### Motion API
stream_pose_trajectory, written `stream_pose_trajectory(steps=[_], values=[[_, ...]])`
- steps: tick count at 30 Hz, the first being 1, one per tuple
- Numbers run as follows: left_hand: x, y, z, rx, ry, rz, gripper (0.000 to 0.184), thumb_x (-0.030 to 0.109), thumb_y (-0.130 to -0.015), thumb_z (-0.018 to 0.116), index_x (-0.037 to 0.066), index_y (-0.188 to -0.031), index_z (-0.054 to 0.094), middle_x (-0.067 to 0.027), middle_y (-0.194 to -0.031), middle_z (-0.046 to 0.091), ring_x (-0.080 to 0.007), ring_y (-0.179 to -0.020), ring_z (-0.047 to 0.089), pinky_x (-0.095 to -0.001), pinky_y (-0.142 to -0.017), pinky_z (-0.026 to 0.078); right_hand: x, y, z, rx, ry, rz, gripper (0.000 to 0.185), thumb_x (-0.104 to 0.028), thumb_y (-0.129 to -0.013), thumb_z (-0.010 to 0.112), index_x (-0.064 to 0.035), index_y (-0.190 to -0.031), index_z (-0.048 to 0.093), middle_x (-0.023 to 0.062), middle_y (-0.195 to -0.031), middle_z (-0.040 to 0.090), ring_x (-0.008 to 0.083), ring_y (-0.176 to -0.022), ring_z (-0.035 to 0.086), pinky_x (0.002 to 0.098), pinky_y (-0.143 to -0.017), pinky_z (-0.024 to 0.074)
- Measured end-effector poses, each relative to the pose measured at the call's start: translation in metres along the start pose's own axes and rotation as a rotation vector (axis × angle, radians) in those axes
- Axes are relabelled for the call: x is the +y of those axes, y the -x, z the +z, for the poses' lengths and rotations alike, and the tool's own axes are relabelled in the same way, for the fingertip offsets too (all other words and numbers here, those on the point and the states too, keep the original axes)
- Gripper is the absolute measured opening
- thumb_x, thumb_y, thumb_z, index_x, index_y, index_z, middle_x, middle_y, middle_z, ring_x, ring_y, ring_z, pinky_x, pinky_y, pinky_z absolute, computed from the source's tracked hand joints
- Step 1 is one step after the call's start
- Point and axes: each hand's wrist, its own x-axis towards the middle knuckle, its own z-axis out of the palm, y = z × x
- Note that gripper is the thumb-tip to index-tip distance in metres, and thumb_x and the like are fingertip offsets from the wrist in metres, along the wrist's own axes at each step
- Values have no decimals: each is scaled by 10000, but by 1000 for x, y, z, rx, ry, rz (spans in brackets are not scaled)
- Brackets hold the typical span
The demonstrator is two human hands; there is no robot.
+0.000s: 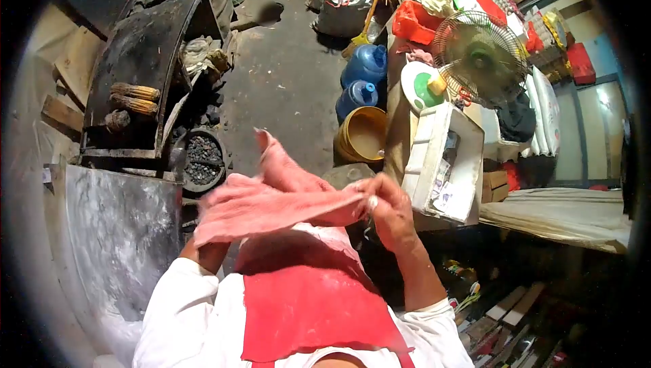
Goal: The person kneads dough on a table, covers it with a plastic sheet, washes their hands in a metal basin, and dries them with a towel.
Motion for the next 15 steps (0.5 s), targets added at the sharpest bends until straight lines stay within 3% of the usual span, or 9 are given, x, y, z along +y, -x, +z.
stream_pose_trajectory(steps=[3, 6, 8, 10, 11, 12, 14, 15], values=[[-14, 10, 3, -195, 52, -116, 480, 328, -962, 544, 99, -1377, 462, -116, -1211, 604, -231, -1056, 598, -367, -911, 480, 5, -17, -7, 102, -30, 5, 128, -176, -920, 541, -51, -911, 516, 67, -946, 608, 70, -768, 553, 222, -691, 479], [-20, 11, 2, -342, 208, -226, 516, 378, -947, 565, 101, -1371, 464, -101, -1228, 589, -210, -1065, 585, -348, -905, 475, 6, -27, -18, 179, 184, -40, 106, -183, -928, 540, -78, -933, 526, -48, -804, 524, 19, -678, 442, 184, -584, 366], [-20, 11, -1, -376, 304, -290, 542, 411, -936, 579, 103, -1367, 465, -91, -1240, 578, -196, -1071, 576, -336, -900, 472, 10, -40, -26, 155, 153, -44, 91, -170, -940, 531, -79, -933, 528, -48, -814, 530, 22, -690, 460, 180, -608, 387], [-3, 9, -4, -319, 471, -294, 568, 444, -926, 594, 104, -1363, 466, -81, -1252, 568, -183, -1077, 567, -324, -896, 469, 8, -50, -21, 125, 109, -24, 112, -171, -952, 521, -64, -925, 533, -45, -820, 518, 28, -725, 451, 194, -626, 403], [43, 14, -7, -165, 720, -226, 594, 450, -927, 596, 126, -1395, 429, -73, -1316, 528, -173, -1115, 557, -328, -933, 452, 8, -54, -16, 102, 62, 2, 136, -173, -964, 511, -48, -917, 538, -42, -825, 506, 34, -760, 442, 208, -645, 419], [57, 10, -5, -106, 834, -39, 555, 427, -972, 528, 143, -1426, 383, -56, -1337, 518, -164, -1135, 550, -360, -957, 444, 4, -55, -6, 73, 164, -7, 149, -183, -955, 546, -38, -924, 554, -3, -810, 537, 66, -736, 487, 232, -643, 444], [66, -9, 8, 113, 852, 136, 453, 332, -966, 528, 144, -1375, 471, -76, -1313, 543, -181, -1162, 545, -387, -977, 440, 1, -52, 23, -73, 482, -196, 134, -154, -945, 550, -24, -977, 563, 58, -839, 569, 146, -752, 543, 277, -681, 471], [97, -21, 11, 113, 852, 143, 453, 332, -966, 528, 144, -1375, 471, -76, -1313, 543, -181, -1162, 545, -387, -977, 440, 2, -50, 36, -148, 570, -274, 129, -132, -944, 541, -21, -1006, 565, 80, -871, 584, 176, -777, 565, 295, -705, 482]])
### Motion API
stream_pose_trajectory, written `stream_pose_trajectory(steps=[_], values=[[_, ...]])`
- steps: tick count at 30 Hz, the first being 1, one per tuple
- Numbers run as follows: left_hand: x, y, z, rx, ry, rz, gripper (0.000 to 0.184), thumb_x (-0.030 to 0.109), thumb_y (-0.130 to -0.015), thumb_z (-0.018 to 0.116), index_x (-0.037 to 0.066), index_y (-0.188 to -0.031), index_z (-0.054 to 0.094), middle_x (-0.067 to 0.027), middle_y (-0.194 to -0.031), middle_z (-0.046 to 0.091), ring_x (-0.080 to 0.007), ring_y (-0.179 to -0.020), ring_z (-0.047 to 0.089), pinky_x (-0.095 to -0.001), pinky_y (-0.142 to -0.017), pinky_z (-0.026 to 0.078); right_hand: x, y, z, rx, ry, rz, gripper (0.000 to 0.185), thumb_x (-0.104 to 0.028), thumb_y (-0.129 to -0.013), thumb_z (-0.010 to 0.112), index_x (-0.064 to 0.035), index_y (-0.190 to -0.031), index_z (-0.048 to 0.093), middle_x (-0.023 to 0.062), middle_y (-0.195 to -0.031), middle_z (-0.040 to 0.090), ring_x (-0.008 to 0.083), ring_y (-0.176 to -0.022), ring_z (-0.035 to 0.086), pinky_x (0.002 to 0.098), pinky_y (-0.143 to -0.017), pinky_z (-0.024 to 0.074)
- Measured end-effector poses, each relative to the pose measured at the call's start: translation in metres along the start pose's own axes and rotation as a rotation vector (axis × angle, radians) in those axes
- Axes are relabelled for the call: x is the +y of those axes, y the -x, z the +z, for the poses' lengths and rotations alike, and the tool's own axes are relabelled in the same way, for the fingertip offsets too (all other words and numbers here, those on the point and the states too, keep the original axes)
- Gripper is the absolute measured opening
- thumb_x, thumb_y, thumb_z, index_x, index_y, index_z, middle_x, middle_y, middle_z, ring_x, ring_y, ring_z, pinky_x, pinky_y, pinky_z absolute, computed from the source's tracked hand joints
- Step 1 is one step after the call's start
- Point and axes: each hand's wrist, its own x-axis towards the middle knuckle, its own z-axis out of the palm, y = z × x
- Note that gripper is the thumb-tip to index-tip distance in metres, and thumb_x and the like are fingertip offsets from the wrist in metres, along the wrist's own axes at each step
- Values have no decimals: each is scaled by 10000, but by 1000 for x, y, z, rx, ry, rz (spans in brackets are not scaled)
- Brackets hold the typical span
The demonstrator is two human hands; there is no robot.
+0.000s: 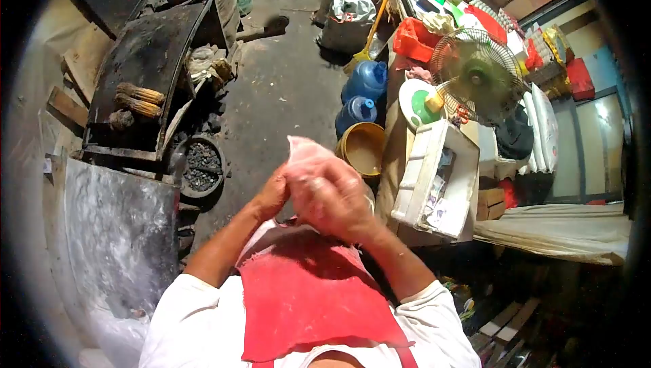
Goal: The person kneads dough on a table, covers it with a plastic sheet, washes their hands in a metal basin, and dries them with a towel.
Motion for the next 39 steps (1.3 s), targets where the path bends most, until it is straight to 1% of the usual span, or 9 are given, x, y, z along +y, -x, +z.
stream_pose_trajectory(steps=[3, 6, 9, 13, 15, 23, 32, 37, 39], values=[[34, -30, 33, -158, -257, 511, 259, 160, -890, 573, 48, -1113, 644, -172, -1072, 660, -269, -1057, 617, -394, -960, 466, -3, 0, 42, -312, 147, -149, 178, -85, -932, 534, -12, -1092, 561, 155, -1042, 609, 309, -989, 593, 341, -860, 480], [1, -33, -11, -169, -1052, 1016, 311, 80, -735, 661, 39, -1040, 613, -158, -1151, 599, -305, -1124, 558, -373, -964, 428, 17, 13, 49, -413, 222, -421, 173, -81, -922, 554, -12, -1077, 586, 194, -1131, 603, 343, -1079, 582, 333, -937, 458], [72, 11, 32, -255, 208, 431, 315, 82, -724, 676, 22, -1020, 589, -146, -1058, 580, -314, -994, 560, -357, -898, 443, 9, 13, -2, -124, 117, -200, 161, -87, -929, 561, -17, -1062, 619, 176, -1173, 607, 277, -1109, 590, 331, -940, 462], [95, 15, 32, -75, -1124, 450, 337, 123, -746, 679, 49, -1064, 595, -116, -1040, 564, -270, -953, 539, -341, -871, 439, 59, 18, -42, 262, -31, 425, 216, -162, -972, 558, -8, -1108, 625, 88, -1122, 628, 156, -1104, 566, 291, -871, 467], [101, 15, 38, -26, -1454, 441, 342, 133, -752, 680, 55, -1075, 597, -108, -1036, 561, -259, -942, 534, -337, -864, 438, 82, 16, -48, 221, -83, 446, 272, -225, -987, 562, -25, -1163, 618, 66, -1104, 636, 155, -1060, 583, 277, -858, 460], [61, 13, 14, -23, -553, 92, 372, 10, -850, 645, 54, -1206, 548, -112, -1095, 593, -195, -997, 576, -301, -890, 463, 81, 10, -29, 354, -796, 362, 258, -158, -971, 582, 4, -1168, 623, 76, -1097, 672, 166, -1020, 633, 332, -937, 489], [-48, 59, -118, 345, 505, -382, 519, 54, -875, 571, 65, -1381, 455, -169, -1175, 624, -277, -1006, 638, -391, -922, 503, 111, 18, -49, 268, -458, 386, 234, -183, -980, 571, 8, -1075, 669, 41, -1020, 677, 104, -923, 603, 276, -872, 468], [-15, 65, -71, 384, -123, -276, 396, 40, -843, 563, 68, -1238, 533, -103, -990, 633, -232, -866, 629, -370, -796, 514, 120, 24, -55, 331, -375, 476, 257, -190, -963, 604, 9, -1112, 666, 39, -1016, 683, 103, -911, 607, 271, -862, 473], [-22, 64, -80, 41, -1336, 153, 216, 32, -808, 578, 56, -1022, 577, -54, -861, 589, -195, -760, 588, -338, -697, 476, 101, 21, -54, 287, -345, 467, 275, -187, -957, 612, 24, -1127, 661, 40, -1003, 689, 107, -909, 615, 272, -871, 473]])
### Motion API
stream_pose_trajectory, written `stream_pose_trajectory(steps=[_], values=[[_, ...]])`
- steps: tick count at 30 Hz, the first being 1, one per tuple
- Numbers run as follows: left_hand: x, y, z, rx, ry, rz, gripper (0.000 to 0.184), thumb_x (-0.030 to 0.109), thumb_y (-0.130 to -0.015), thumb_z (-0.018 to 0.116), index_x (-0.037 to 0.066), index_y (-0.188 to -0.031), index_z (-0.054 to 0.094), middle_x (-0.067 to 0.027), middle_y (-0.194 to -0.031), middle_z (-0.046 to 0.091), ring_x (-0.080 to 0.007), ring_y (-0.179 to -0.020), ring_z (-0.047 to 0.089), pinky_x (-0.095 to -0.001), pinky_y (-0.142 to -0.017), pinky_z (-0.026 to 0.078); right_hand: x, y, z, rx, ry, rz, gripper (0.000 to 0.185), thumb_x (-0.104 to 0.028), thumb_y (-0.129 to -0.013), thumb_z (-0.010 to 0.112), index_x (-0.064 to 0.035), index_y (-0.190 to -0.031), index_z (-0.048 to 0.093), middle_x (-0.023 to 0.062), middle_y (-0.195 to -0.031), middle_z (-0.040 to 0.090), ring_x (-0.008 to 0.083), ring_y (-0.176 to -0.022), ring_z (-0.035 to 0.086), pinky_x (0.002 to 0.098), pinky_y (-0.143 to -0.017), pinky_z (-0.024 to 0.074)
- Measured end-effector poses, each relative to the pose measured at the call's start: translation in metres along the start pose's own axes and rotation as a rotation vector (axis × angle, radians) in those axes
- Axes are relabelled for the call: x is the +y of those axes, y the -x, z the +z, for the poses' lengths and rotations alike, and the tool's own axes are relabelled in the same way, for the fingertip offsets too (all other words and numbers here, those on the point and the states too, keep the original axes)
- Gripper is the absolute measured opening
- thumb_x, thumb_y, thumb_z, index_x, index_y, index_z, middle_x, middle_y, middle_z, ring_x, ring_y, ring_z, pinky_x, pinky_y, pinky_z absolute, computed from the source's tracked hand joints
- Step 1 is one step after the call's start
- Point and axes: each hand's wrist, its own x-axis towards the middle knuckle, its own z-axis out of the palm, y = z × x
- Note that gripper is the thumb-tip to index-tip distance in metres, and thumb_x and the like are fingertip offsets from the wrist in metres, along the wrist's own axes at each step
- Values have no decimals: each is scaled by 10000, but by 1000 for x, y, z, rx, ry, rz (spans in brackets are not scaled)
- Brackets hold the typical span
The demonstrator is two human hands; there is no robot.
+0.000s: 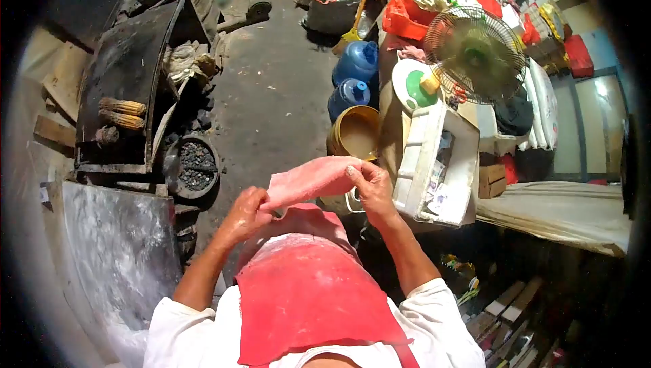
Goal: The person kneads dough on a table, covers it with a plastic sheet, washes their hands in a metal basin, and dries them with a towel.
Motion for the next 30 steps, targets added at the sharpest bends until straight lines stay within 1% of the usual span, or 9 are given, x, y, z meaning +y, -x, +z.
stream_pose_trajectory(steps=[2, 4, 8, 12, 20, 22, 23, 26, 30], values=[[-23, -15, 17, 177, -165, 21, 96, 72, -802, 604, 47, -881, 556, -31, -807, 543, -176, -753, 561, -345, -678, 456, -6, 8, 9, -23, -42, -21, 241, -153, -941, 624, 18, -1105, 671, 49, -1090, 670, 120, -972, 601, 278, -883, 469], [-32, -40, 12, 624, 516, -461, 123, 145, -836, 611, 68, -929, 585, -13, -851, 569, -161, -808, 557, -345, -705, 467, -33, 28, 28, -244, -51, -202, 203, -95, -914, 637, 0, -1088, 682, 78, -1178, 632, 164, -1056, 581, 310, -919, 454], [30, -78, -7, 468, 510, -271, 129, 151, -839, 607, 69, -935, 583, -15, -857, 570, -162, -812, 557, -346, -708, 468, -36, 50, 58, -481, 279, -333, 213, -67, -883, 642, -13, -1088, 661, 161, -1196, 596, 297, -1137, 567, 371, -981, 425], [66, -65, -5, 267, 565, -140, 136, 160, -844, 601, 70, -944, 581, -16, -865, 570, -163, -818, 558, -347, -713, 469, 1, 61, 26, -168, 543, -442, 309, -176, -895, 659, -10, -1154, 631, 189, -1140, 617, 310, -1068, 619, 381, -900, 500], [116, -15, 9, -81, 626, -49, 151, 177, -854, 590, 71, -961, 577, -20, -882, 571, -165, -829, 560, -350, -722, 470, 90, 102, -35, 125, 473, 165, 281, -160, -884, 647, 0, -1114, 659, 159, -1019, 662, 199, -916, 657, 316, -806, 519], [118, -12, 13, -116, 637, -51, 155, 182, -856, 587, 72, -965, 576, -21, -886, 572, -166, -832, 561, -350, -725, 471, 100, 100, -45, -37, 699, -58, 302, -170, -883, 654, 0, -1133, 650, 156, -1036, 659, 219, -895, 666, 326, -794, 526], [121, -6, 14, -136, 636, -69, 157, 184, -857, 586, 72, -967, 576, -21, -888, 572, -166, -834, 561, -350, -726, 471, 104, 101, -42, -56, 637, 115, 335, -239, -906, 631, -81, -1201, 642, 174, -1042, 640, 312, -934, 638, 371, -807, 515], [121, 0, 21, -145, 652, -97, 163, 190, -861, 582, 73, -974, 574, -22, -894, 572, -167, -838, 562, -351, -729, 472, 97, 98, -40, -116, 730, 13, 332, -187, -889, 655, -7, -1167, 631, 162, -1064, 651, 246, -877, 667, 337, -788, 529], [123, 5, 26, -159, 666, -133, 171, 199, -865, 576, 73, -982, 572, -24, -902, 573, -167, -844, 563, -352, -734, 473, 121, 103, -59, -46, 665, 159, 370, -289, -916, 614, -41, -1191, 629, 187, -1134, 632, 335, -1033, 626, 390, -855, 505]])
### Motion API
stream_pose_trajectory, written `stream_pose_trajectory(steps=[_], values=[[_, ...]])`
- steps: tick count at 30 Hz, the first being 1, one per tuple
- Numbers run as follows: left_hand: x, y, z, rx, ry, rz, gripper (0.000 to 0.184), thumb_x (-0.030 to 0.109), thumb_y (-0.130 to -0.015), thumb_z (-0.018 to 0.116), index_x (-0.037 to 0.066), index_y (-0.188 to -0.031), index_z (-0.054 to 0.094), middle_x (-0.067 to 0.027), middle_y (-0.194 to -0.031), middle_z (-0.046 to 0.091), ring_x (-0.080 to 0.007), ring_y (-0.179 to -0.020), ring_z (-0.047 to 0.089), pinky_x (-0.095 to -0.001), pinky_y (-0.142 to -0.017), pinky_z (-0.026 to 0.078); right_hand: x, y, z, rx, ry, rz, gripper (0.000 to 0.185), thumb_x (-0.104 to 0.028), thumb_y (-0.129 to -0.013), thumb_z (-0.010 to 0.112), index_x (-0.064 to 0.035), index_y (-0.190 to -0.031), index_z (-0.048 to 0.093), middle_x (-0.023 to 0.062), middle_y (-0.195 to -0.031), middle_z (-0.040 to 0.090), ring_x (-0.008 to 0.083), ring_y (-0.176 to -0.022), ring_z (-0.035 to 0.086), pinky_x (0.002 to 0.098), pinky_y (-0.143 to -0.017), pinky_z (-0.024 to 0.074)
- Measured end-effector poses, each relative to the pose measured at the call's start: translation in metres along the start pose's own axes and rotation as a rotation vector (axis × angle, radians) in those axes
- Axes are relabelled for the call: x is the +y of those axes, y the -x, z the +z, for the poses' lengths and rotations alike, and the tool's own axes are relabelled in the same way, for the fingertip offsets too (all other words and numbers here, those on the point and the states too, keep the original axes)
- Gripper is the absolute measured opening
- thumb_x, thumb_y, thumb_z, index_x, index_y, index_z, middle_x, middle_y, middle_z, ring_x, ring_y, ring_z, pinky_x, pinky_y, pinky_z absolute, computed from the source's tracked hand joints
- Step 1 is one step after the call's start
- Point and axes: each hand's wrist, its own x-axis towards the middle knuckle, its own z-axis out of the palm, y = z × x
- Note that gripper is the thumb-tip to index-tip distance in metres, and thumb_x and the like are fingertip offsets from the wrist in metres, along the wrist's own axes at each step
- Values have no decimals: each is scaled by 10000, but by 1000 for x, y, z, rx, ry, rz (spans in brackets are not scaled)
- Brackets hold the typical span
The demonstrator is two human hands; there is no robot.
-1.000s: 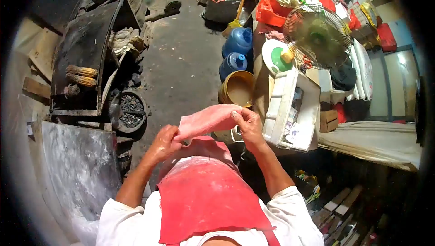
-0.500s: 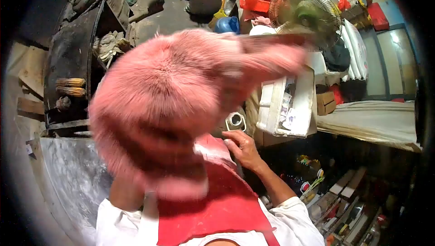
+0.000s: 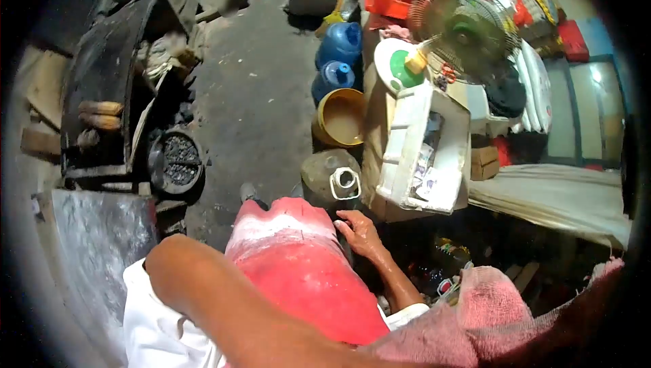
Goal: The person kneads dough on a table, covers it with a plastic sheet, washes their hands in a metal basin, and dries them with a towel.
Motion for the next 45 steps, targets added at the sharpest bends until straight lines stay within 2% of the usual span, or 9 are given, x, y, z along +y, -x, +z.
stream_pose_trajectory(steps=[4, 6, 11, 18, 23, 26, 32, 37, 45], values=[[-4, -2, 3, -9, 11, -37, 180, 207, -870, 571, 74, -991, 570, -26, -910, 574, -168, -849, 564, -354, -739, 474, 53, 1, 9, 96, 105, -58, 360, -283, -923, 627, 11, -1129, 646, 166, -1062, 671, 251, -976, 660, 348, -850, 514], [-5, 2, 4, -10, 19, -75, 184, 212, -873, 568, 75, -995, 569, -27, -915, 574, -169, -852, 564, -354, -741, 474, 84, 8, 23, 74, 56, 244, 436, -386, -914, 607, -28, -1157, 653, 190, -1158, 646, 339, -1075, 618, 421, -926, 480], [-8, -4, 6, -33, 21, -118, 194, 222, -879, 561, 76, -1006, 566, -29, -925, 575, -170, -859, 565, -355, -747, 475, 118, 17, 18, 37, 76, 215, 378, -387, -914, 588, -66, -1079, 702, 188, -1073, 680, 354, -1026, 640, 428, -885, 498], [-14, 2, 5, -20, 50, -142, 209, 237, -887, 552, 77, -1021, 562, -32, -939, 576, -172, -869, 567, -357, -755, 477, 206, -4, 35, 22, -531, 567, 426, -404, -905, 616, 10, -957, 704, 192, -890, 695, 226, -838, 672, 360, -775, 510], [-20, 8, 11, -16, 65, -169, 220, 248, -893, 545, 78, -1031, 560, -34, -949, 577, -173, -876, 568, -359, -761, 478, 174, 38, 1, 336, -1134, 639, 1020, -816, -836, 349, -74, -1515, 182, 201, -1425, 436, 350, -1135, 567, 450, -870, 494], [-23, -4, 8, -31, 69, -186, 226, 255, -896, 541, 79, -1038, 558, -35, -956, 577, -174, -881, 569, -360, -764, 478, 172, 31, -4, 562, -1311, 648, 980, -869, -775, 371, -168, -1458, 322, 178, -1395, 459, 367, -1149, 543, 486, -875, 470], [-23, 3, 8, -16, 73, -194, 239, 268, -903, 532, 80, -1050, 555, -38, -968, 578, -175, -889, 570, -361, -771, 480, 133, 22, -23, 760, -1336, 700, 1039, -863, -763, 433, -107, -1463, 300, 140, -1362, 465, 338, -1077, 599, 463, -854, 467], [-25, 11, 10, -3, 82, -219, 250, 278, -909, 525, 81, -1061, 552, -40, -978, 579, -176, -896, 572, -363, -777, 481, 248, 6, -12, 539, -1601, 701, 993, -842, -771, 469, -115, -1434, 341, 111, -1281, 538, 306, -1004, 624, 447, -827, 466], [-31, 20, 13, 16, 93, -255, 268, 296, -919, 514, 83, -1078, 548, -43, -995, 580, -178, -908, 574, -365, -787, 483, 164, 6, -39, 644, -1385, 577, 849, -812, -828, 410, -178, -1393, 424, 63, -1245, 576, 271, -983, 604, 451, -839, 432]])
